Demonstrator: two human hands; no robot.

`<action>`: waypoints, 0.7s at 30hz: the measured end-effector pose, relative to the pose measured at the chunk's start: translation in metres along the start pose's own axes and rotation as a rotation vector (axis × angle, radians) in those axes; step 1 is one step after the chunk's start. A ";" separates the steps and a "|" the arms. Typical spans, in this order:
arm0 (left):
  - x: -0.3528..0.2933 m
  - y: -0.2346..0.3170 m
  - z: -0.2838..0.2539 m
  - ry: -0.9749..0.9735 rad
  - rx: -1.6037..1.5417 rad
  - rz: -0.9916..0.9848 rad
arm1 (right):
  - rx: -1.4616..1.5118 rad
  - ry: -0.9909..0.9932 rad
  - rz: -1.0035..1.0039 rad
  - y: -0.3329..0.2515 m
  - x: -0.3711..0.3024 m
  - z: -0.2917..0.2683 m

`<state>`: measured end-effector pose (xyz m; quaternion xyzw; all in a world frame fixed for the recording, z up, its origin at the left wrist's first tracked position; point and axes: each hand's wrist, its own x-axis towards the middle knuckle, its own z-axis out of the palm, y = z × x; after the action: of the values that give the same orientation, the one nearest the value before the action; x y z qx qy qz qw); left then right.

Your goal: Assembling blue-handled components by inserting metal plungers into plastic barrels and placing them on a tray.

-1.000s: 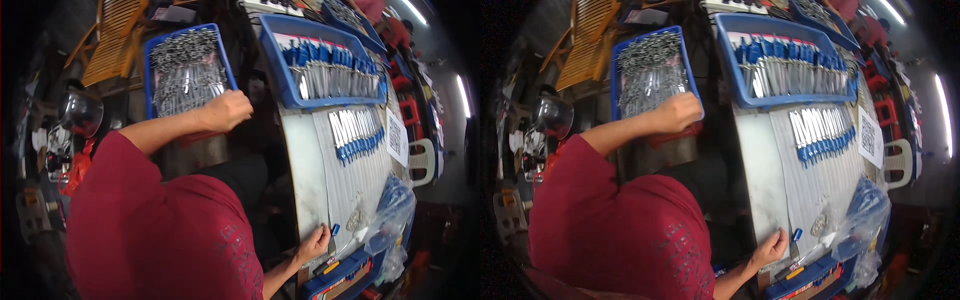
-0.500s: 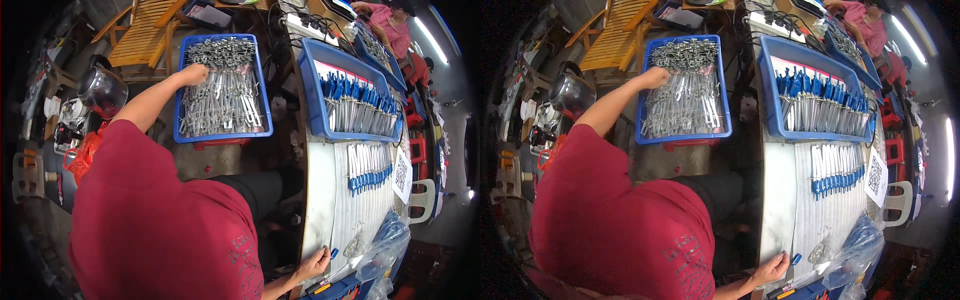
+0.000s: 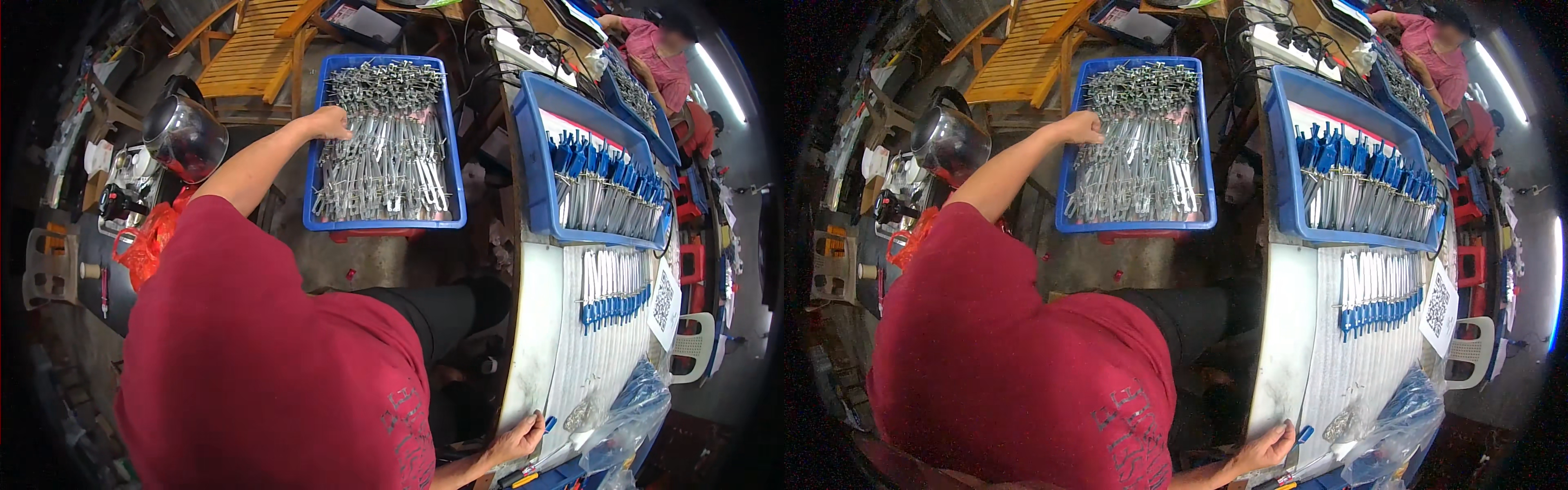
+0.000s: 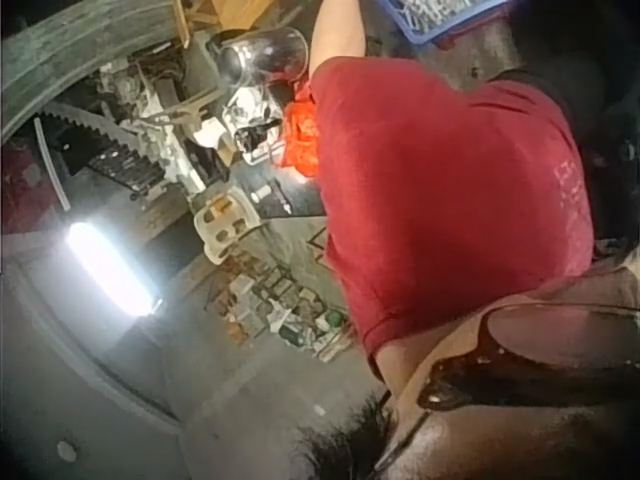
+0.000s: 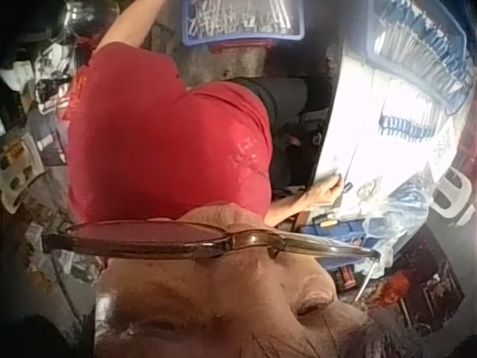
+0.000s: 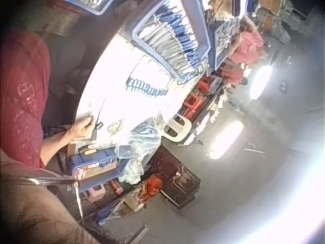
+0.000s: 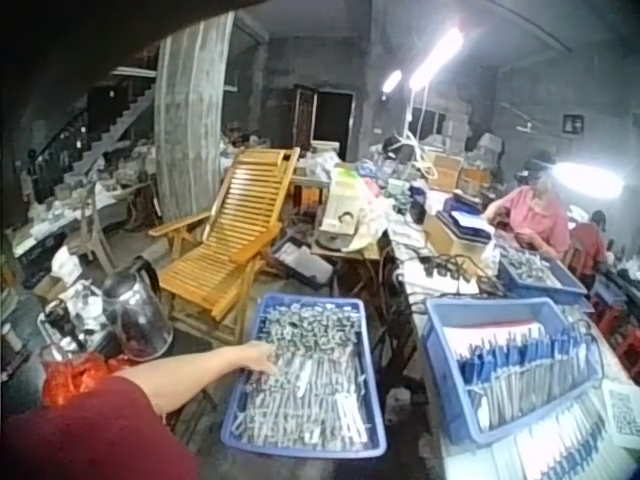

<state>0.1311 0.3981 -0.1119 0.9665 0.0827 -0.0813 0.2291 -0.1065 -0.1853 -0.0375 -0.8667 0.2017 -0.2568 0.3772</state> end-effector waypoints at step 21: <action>0.006 0.048 -0.074 0.062 0.270 -0.136 | 0.034 0.007 0.024 0.002 0.000 0.001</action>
<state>0.1552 0.3897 -0.0274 0.9827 0.1432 -0.0770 0.0886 -0.1062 -0.1860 -0.0397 -0.8568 0.2091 -0.2586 0.3941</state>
